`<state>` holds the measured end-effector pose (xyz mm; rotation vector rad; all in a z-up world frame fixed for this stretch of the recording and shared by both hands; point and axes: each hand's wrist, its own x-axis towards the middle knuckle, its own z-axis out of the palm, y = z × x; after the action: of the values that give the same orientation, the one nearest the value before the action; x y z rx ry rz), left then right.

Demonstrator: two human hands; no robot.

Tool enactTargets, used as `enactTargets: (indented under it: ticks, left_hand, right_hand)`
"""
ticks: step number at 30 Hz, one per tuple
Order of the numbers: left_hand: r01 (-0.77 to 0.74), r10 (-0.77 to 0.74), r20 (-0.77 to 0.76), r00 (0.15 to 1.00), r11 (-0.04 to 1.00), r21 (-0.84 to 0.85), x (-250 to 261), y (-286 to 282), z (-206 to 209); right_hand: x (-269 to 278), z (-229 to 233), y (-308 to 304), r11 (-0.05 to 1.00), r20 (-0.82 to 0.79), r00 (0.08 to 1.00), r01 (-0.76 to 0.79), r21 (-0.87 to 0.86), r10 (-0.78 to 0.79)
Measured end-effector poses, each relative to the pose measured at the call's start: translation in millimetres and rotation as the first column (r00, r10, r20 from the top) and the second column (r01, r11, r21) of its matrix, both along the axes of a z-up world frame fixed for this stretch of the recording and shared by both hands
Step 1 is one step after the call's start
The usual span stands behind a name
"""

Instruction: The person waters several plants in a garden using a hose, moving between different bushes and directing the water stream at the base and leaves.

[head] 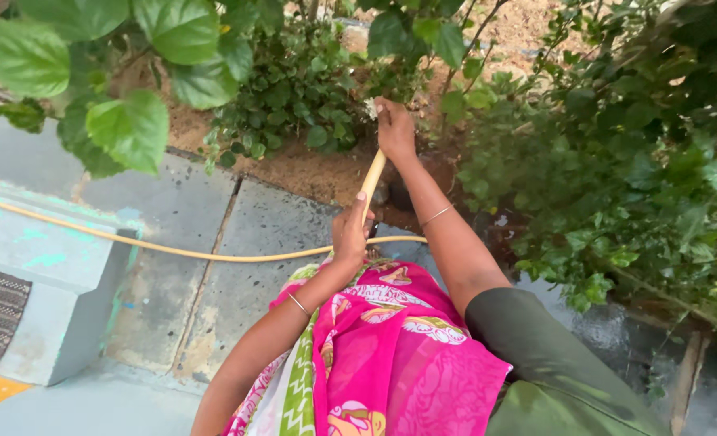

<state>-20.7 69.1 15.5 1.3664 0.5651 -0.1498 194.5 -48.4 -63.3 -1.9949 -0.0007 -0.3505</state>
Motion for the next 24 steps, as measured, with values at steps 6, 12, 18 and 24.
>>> enactTargets:
  ticks: [6,12,18,24]
  left_hand:
    - [-0.027,0.024,-0.044,0.999,0.997,-0.068,-18.4,48.4,-4.5]
    - [0.023,-0.026,-0.058,0.998,0.998,-0.063,-36.0,98.0,-5.4]
    - [0.087,-0.093,-0.082,0.992,0.993,-0.077,-56.5,132.0,-4.9]
    - [0.110,-0.116,-0.073,0.990,0.990,-0.083,-64.9,148.8,-1.1]
  right_hand:
    - [-21.6,-4.8,48.2,1.000,-0.005,1.000,0.027,0.009,-0.027]
    - [-47.5,-1.8,91.6,0.996,-0.051,0.995,0.084,-0.008,-0.084]
    - [-78.1,-7.0,115.7,0.990,-0.099,0.985,0.140,0.014,-0.138]
    - [-84.2,-12.0,129.9,0.987,-0.056,0.986,0.159,-0.003,-0.159]
